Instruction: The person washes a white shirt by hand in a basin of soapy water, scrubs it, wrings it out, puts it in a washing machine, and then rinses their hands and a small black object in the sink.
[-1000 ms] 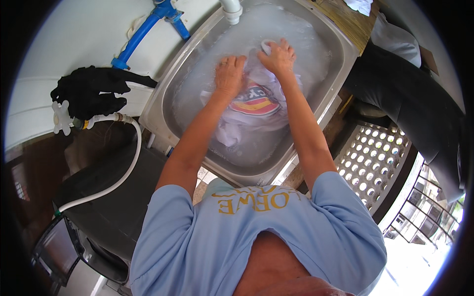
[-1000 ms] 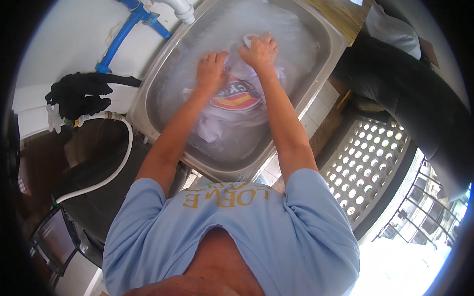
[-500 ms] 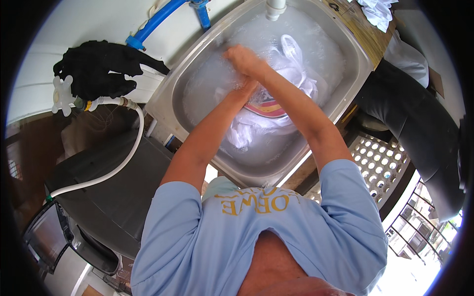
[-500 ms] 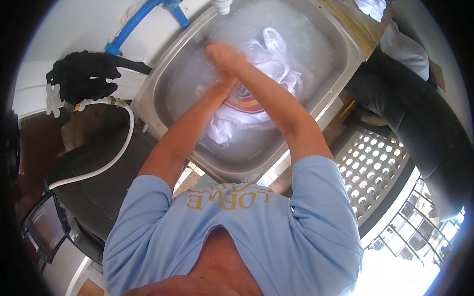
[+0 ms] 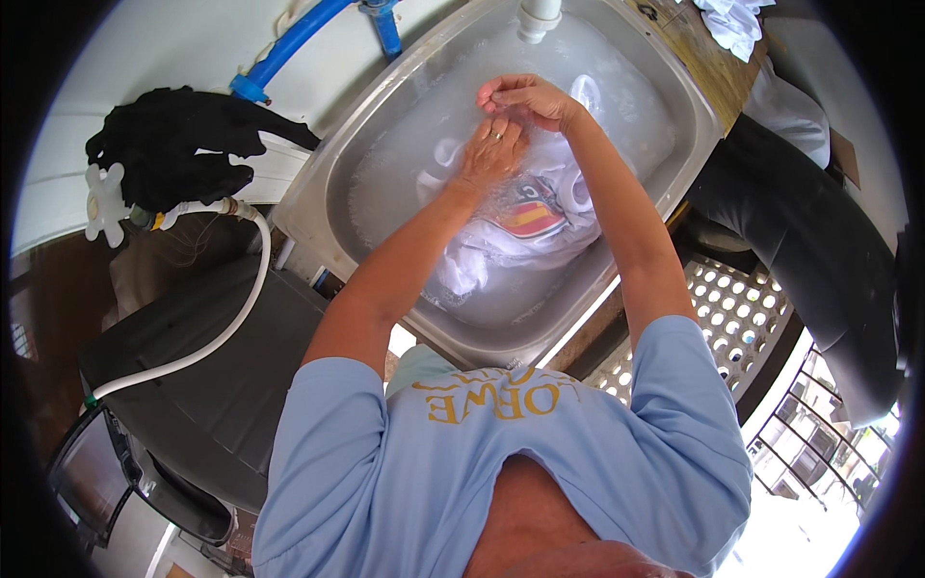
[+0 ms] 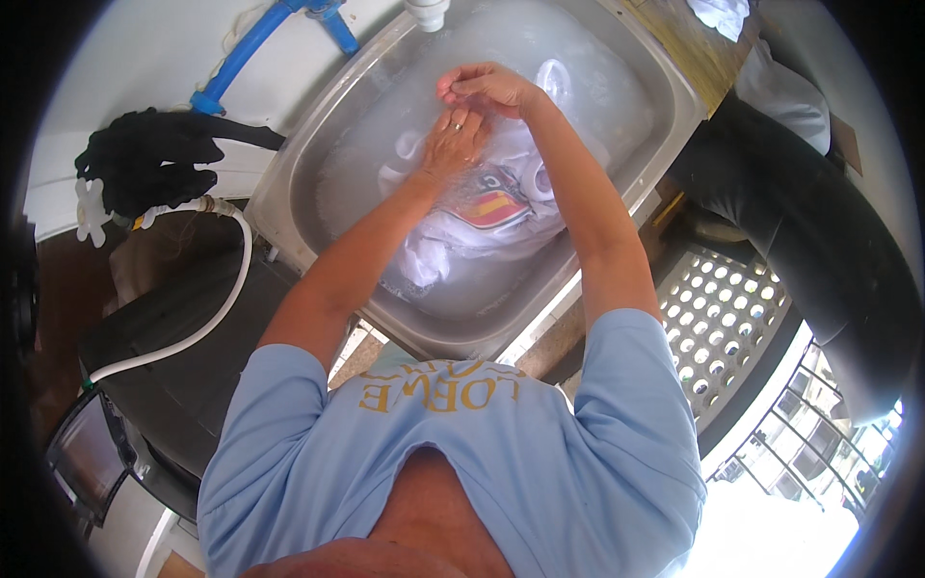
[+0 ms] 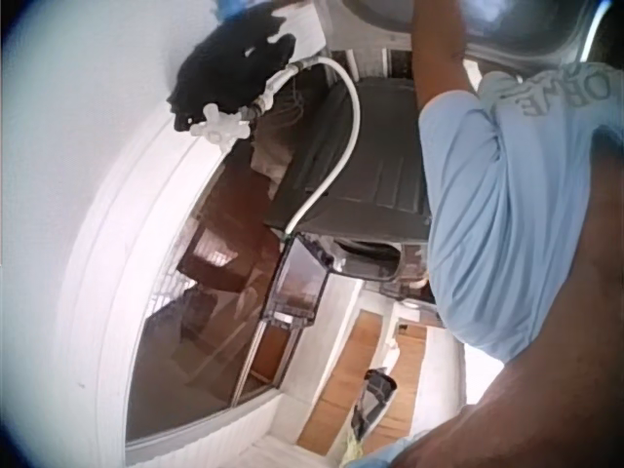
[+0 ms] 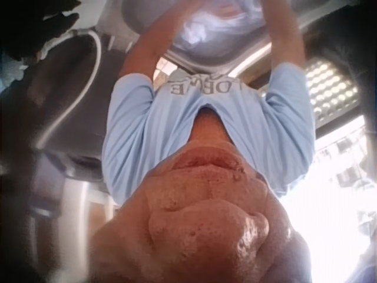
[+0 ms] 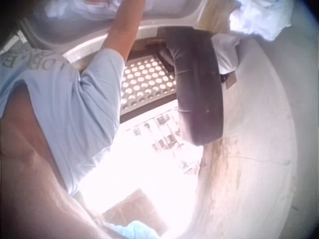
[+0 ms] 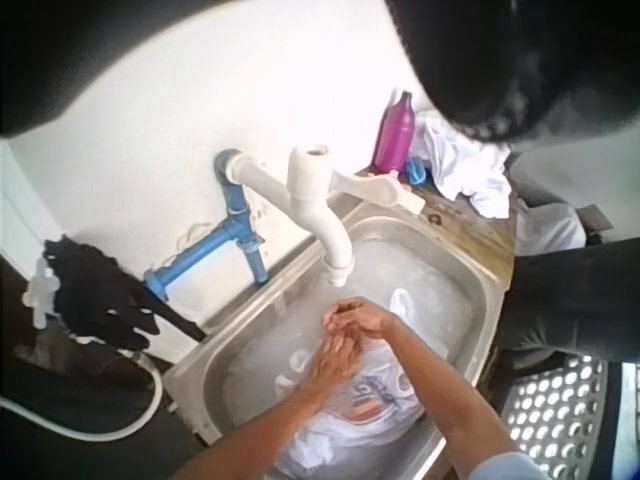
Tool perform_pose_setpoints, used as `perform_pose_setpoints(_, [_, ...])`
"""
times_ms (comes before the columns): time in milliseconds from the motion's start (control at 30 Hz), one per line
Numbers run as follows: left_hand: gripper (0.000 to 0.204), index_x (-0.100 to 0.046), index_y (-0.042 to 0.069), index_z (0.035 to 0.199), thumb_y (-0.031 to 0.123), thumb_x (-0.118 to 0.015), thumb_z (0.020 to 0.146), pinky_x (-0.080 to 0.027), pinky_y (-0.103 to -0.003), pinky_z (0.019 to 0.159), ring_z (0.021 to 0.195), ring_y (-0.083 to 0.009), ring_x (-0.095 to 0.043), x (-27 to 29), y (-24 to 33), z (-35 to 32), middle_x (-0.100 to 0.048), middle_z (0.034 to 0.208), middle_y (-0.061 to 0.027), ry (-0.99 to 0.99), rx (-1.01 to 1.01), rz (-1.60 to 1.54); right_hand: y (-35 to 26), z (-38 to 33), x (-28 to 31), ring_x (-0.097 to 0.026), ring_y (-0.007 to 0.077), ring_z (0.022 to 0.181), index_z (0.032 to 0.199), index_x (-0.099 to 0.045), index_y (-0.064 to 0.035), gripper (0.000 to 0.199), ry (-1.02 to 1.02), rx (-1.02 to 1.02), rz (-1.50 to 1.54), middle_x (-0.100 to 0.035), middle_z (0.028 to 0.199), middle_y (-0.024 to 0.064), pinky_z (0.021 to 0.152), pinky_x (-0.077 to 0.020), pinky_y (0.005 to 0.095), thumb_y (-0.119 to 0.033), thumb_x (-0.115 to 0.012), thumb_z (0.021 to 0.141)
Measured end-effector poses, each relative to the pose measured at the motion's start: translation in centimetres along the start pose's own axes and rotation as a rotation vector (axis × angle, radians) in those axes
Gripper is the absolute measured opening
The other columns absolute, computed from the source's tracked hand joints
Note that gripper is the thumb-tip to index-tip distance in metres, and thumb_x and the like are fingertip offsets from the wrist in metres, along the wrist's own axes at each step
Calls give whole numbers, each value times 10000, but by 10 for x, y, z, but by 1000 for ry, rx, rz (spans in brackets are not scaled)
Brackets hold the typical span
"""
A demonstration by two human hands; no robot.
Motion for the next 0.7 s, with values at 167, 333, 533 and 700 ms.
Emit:
perform_pose_setpoints(167, [192, -642, 67, 895, 158, -576, 740, -404, -366, 833, 1004, -246, -512, -7, 1, -1, -561, 950, -87, -54, 25, -17, 4, -10, 2, -559, 125, 950, 1117, -614, -22, 268, 138, 27, 16, -615, 1057, 39, 916, -442, 272, -150, -595, 882])
perform_pose_setpoints(333, [201, -647, 50, 931, 90, -606, 738, -439, -355, 825, 987, -261, -555, 7, 7, 4, -596, 1001, -108, -338, 137, -96, 2, -13, -23, -541, 125, 813, 1086, -625, -26, 312, 198, -133, -493, -620, 938, 22, 785, -450, 274, -249, -584, 872])
perform_pose_setpoints(533, [299, -634, 46, 1013, 79, -654, 717, -484, -395, 788, 867, -307, -621, 42, -54, 8, -651, 931, -180, -629, 671, -691, 22, 6, -28, -535, 105, 771, 1025, -639, -7, 255, 168, 9, -503, -627, 860, 11, 716, -452, 268, -150, -580, 822])
perform_pose_setpoints(700, [73, -611, 21, 756, 57, -637, 698, -474, -449, 753, 823, -362, -612, 49, -112, -24, -619, 764, -182, -317, 539, -205, 36, 19, -44, -584, 133, 824, 1100, -634, 3, 353, 43, -12, -289, -664, 951, 50, 742, -465, 269, -53, -599, 753])
Point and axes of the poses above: each hand's wrist, its own z-axis towards the middle knuckle, its own x-axis out of the back of the hand, y = z × x, the point moved 7 cm from there along z, towards the middle knuckle
